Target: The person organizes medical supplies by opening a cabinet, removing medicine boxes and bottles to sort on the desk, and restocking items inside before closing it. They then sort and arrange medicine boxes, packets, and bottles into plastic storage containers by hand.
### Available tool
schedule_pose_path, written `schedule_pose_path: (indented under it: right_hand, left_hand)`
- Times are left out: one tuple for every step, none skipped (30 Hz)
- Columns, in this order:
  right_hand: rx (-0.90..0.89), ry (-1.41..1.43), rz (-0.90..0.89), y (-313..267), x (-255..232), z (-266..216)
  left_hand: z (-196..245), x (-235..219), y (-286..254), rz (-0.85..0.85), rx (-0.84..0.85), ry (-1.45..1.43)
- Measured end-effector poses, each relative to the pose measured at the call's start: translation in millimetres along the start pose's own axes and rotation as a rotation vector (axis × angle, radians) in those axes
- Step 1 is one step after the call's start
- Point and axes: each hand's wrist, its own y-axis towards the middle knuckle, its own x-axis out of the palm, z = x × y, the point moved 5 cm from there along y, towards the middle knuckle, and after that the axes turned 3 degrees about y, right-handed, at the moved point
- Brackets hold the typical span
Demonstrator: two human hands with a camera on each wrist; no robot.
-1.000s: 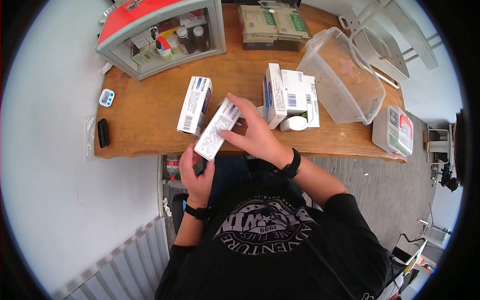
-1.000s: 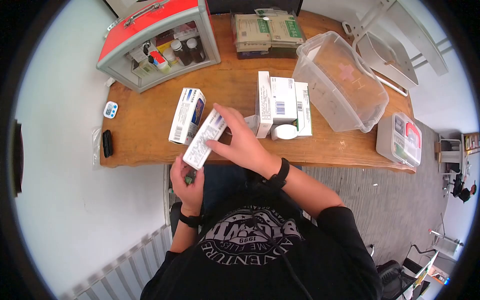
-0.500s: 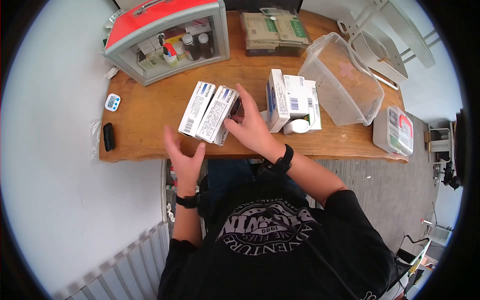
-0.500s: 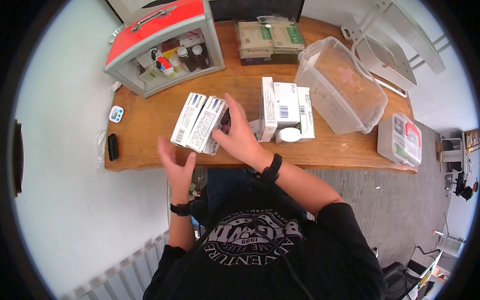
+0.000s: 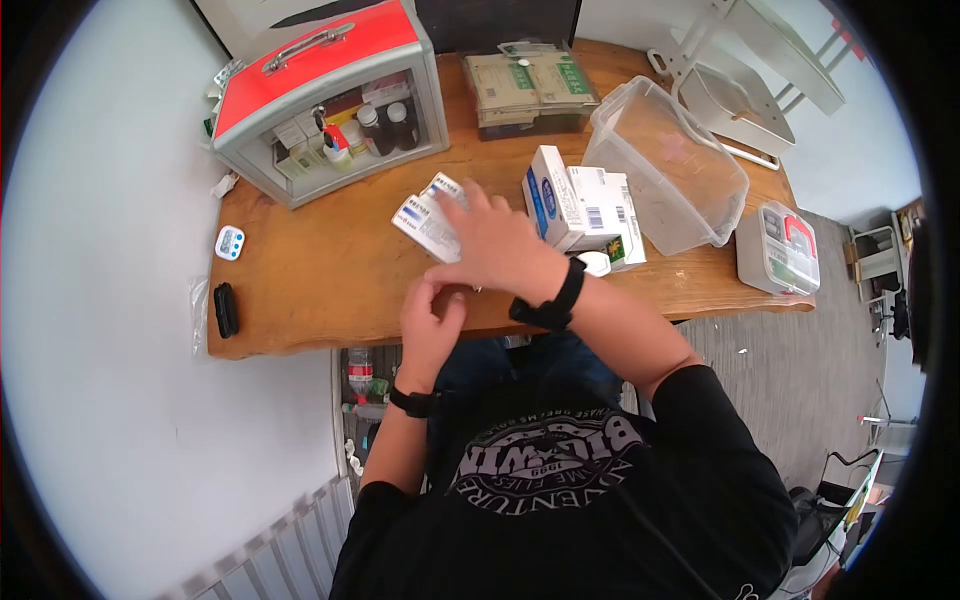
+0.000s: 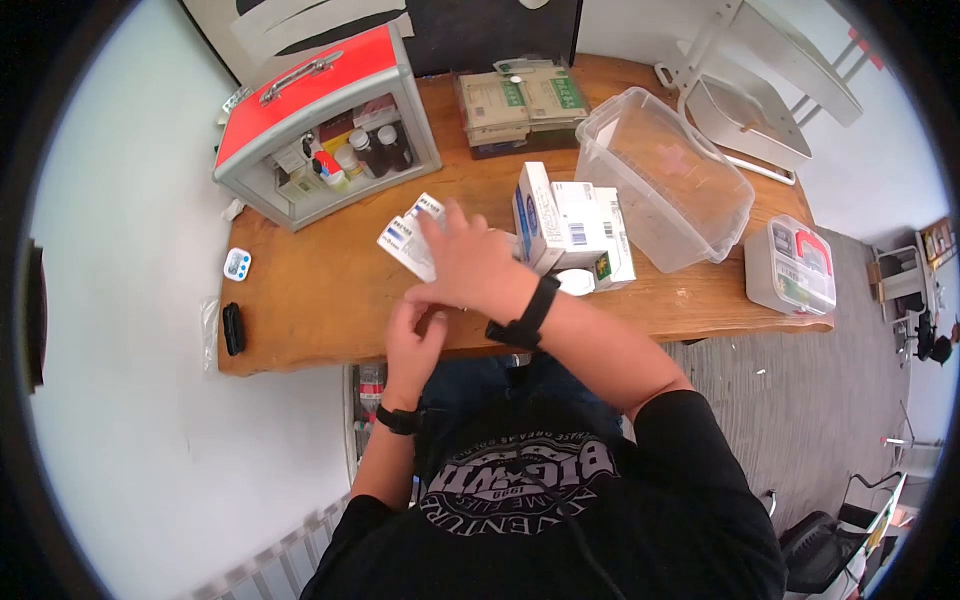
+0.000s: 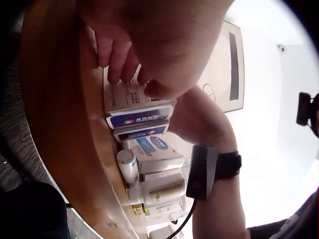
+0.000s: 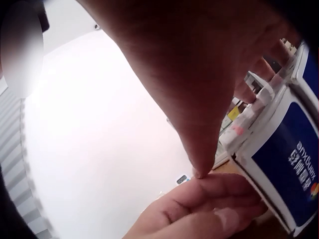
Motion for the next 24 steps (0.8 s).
schedule_pose_path:
  right_hand:
    - [0.004,-0.003,0.011,2,4,-4]
    - [-0.003,-0.030,0.012,3,9,-10]
    - [-0.005,-0.054,0.012,5,15,-15]
    - [-0.007,-0.049,0.039,6,19,-19]
    - [0.014,-0.045,0.047,7,20,-19]
    - [-0.083,-0.043,0.001,8,20,-24]
    - [-0.184,-0.042,-0.043,7,20,-27]
    - [-0.292,0.002,-0.031,8,22,-28]
    - [-0.279,0.002,-0.017,10,20,-24]
    - [-0.362,0.063,-0.062,11,20,-27]
    - [-0.445,0.123,-0.109,10,22,-29]
    - [-0.411,0.107,-0.095,11,24,-31]
    - [-0.395,0.103,-0.090,9,24,-35]
    - [-0.352,0.025,-0.065,7,24,-37]
    - [-0.309,-0.055,-0.042,5,24,-39]
    - [-0.309,-0.087,-0.016,6,30,-42]
    - [-0.291,-0.092,-0.013,7,33,-43]
    - [-0.297,-0.053,-0.012,8,35,-45]
    - [-0.305,-0.013,-0.012,7,35,-45]
    - [-0.323,-0.021,0.015,4,34,-44]
    - [-0.315,-0.022,0.015,1,31,-44]
    - [-0.301,0.018,0.002,-1,27,-44]
    - [-0.289,0.055,-0.010,-3,22,-43]
    - [-0.286,0.052,-0.007,-5,17,-44]
  left_hand:
    - [-4,-7,3,-0.023,-0.001,0.051]
    - [-5,-18,5,0.033,0.039,0.204]
    - [-8,-24,8,0.021,0.047,0.205]
    - [-14,-35,10,0.139,-0.037,0.140]
    - [-22,-45,11,0.252,-0.123,0.072]
    - [-34,-52,12,0.334,-0.127,0.009]
    - [-45,-59,15,0.418,-0.129,-0.055]
    - [-55,-65,17,0.440,-0.136,-0.070]
    - [-52,-68,19,0.454,-0.140,-0.201]
    - [-47,-68,19,0.460,-0.132,-0.230]
    - [-43,-69,18,0.466,-0.127,-0.259]
    - [-39,-69,18,0.452,-0.124,-0.264]
    - [-36,-65,20,0.375,-0.124,-0.321]
    - [-35,-59,22,0.295,-0.124,-0.383]
    - [-40,-58,22,0.278,-0.122,-0.397]
    - [-45,-58,21,0.238,-0.118,-0.382]
    - [-51,-56,20,0.197,-0.114,-0.363]
    - [-43,-56,21,0.205,-0.100,-0.377]
    - [-42,-55,20,0.191,-0.100,-0.381]
    - [-42,-57,19,0.219,-0.105,-0.389]
    - [-42,-60,18,0.251,-0.111,-0.396]
    - [-44,-61,19,0.260,-0.138,-0.408]
    - [-44,-59,18,0.257,-0.133,-0.413]
    - [-40,-61,17,0.316,-0.069,-0.461]
